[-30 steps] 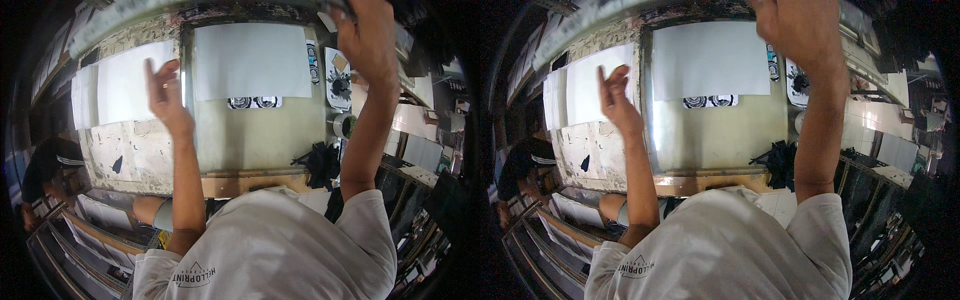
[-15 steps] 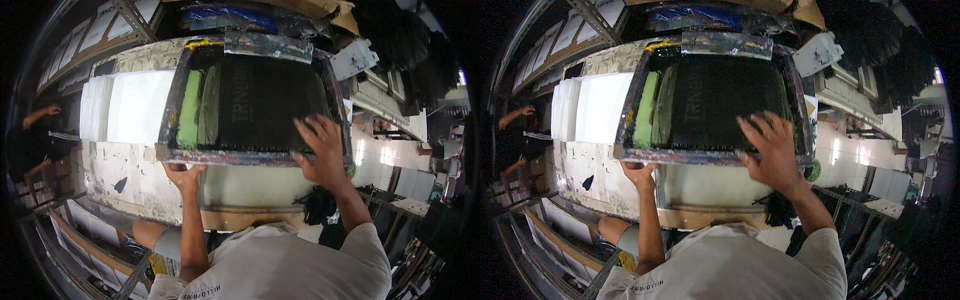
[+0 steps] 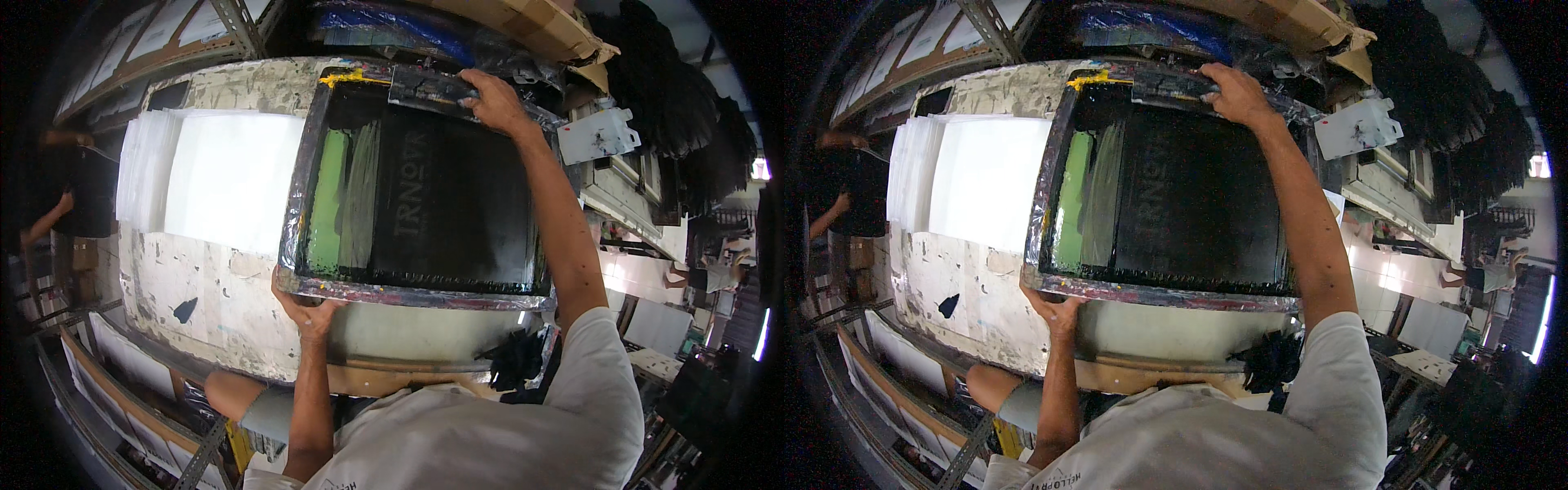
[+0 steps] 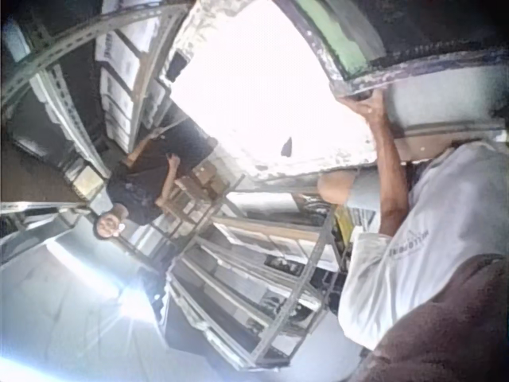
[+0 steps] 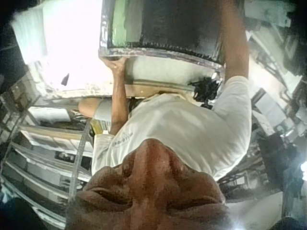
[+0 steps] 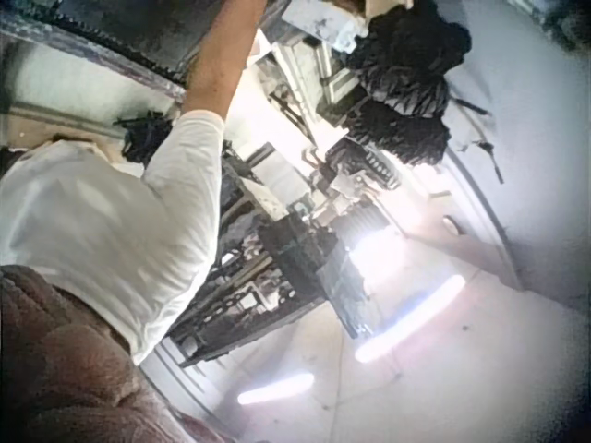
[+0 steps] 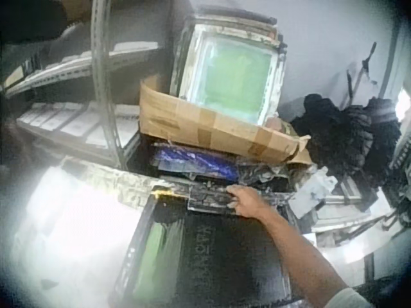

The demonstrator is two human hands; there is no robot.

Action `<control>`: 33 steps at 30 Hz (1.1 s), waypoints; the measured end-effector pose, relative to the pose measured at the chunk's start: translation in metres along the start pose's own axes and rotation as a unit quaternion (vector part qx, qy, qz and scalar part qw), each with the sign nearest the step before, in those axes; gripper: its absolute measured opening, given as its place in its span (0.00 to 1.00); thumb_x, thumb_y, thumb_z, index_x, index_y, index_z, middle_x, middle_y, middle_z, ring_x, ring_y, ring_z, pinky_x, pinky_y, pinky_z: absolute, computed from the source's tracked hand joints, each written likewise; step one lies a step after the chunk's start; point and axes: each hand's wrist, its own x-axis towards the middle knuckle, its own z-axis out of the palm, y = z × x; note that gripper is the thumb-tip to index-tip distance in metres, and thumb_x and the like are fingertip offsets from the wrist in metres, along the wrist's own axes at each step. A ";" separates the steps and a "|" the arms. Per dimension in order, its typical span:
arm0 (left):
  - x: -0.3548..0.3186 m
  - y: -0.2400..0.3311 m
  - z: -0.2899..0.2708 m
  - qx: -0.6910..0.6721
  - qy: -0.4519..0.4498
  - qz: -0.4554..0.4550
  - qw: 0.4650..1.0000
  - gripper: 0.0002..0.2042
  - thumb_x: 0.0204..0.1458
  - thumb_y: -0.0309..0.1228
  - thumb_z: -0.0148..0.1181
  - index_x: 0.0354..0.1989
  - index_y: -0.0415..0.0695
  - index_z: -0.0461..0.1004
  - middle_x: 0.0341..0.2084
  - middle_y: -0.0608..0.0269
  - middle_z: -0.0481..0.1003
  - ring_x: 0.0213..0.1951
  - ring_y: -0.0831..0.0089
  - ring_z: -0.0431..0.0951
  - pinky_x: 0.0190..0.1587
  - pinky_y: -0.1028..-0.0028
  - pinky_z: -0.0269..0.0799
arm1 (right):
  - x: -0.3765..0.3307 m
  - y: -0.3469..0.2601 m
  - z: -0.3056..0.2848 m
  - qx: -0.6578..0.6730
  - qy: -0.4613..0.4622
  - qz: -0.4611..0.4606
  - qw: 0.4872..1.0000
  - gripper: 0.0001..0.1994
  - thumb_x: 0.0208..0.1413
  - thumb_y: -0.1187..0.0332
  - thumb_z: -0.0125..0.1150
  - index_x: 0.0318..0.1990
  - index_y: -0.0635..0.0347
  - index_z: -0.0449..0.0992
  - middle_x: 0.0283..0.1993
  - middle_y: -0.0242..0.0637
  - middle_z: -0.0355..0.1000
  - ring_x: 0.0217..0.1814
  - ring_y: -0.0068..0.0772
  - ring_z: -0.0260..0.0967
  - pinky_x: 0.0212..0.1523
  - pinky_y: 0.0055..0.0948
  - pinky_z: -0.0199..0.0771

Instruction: The person performs screen printing by aligning paper on a table, applying ink through a screen using a squeegee, and stacking the printed results.

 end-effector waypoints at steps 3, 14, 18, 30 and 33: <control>0.000 0.000 0.000 -0.011 0.000 -0.007 1.000 0.65 0.20 0.43 0.87 0.67 0.37 0.47 0.58 0.51 0.61 0.57 0.60 0.66 0.60 0.61 0.67 | -0.007 -0.012 -0.005 0.008 0.041 0.000 0.999 0.22 0.54 0.71 0.63 0.57 0.55 0.71 0.59 0.44 0.71 0.59 0.53 0.68 0.58 0.50 0.67; 0.002 -0.004 -0.001 -0.007 -0.024 0.002 1.000 0.64 0.20 0.41 0.87 0.67 0.37 0.47 0.57 0.51 0.62 0.59 0.60 0.65 0.63 0.59 0.62 | -0.101 -0.067 0.016 -0.019 0.108 -0.034 0.993 0.17 0.51 0.73 0.60 0.50 0.52 0.75 0.39 0.44 0.75 0.44 0.47 0.71 0.40 0.43 0.64; 0.001 -0.014 -0.006 -0.022 -0.021 0.006 1.000 0.62 0.20 0.38 0.87 0.67 0.37 0.49 0.58 0.51 0.62 0.60 0.59 0.63 0.65 0.60 0.58 | -0.193 -0.136 0.004 -0.023 0.074 -0.014 0.997 0.17 0.50 0.73 0.60 0.50 0.54 0.76 0.38 0.42 0.74 0.41 0.45 0.70 0.39 0.41 0.63; 0.007 0.006 -0.003 0.060 -0.032 0.053 0.996 0.60 0.19 0.28 0.84 0.67 0.36 0.51 0.62 0.51 0.60 0.62 0.60 0.61 0.68 0.63 0.55 | -0.236 -0.161 -0.023 0.208 -0.070 0.034 0.975 0.31 0.49 0.69 0.66 0.64 0.40 0.70 0.47 0.48 0.75 0.52 0.50 0.71 0.53 0.47 0.66; 0.008 0.005 -0.003 0.078 -0.017 0.081 0.994 0.62 0.17 0.28 0.84 0.68 0.35 0.50 0.67 0.48 0.53 0.66 0.56 0.57 0.69 0.61 0.54 | -0.239 -0.156 0.000 0.074 -0.057 0.006 0.996 0.37 0.48 0.70 0.69 0.68 0.39 0.64 0.54 0.49 0.73 0.57 0.49 0.69 0.57 0.47 0.61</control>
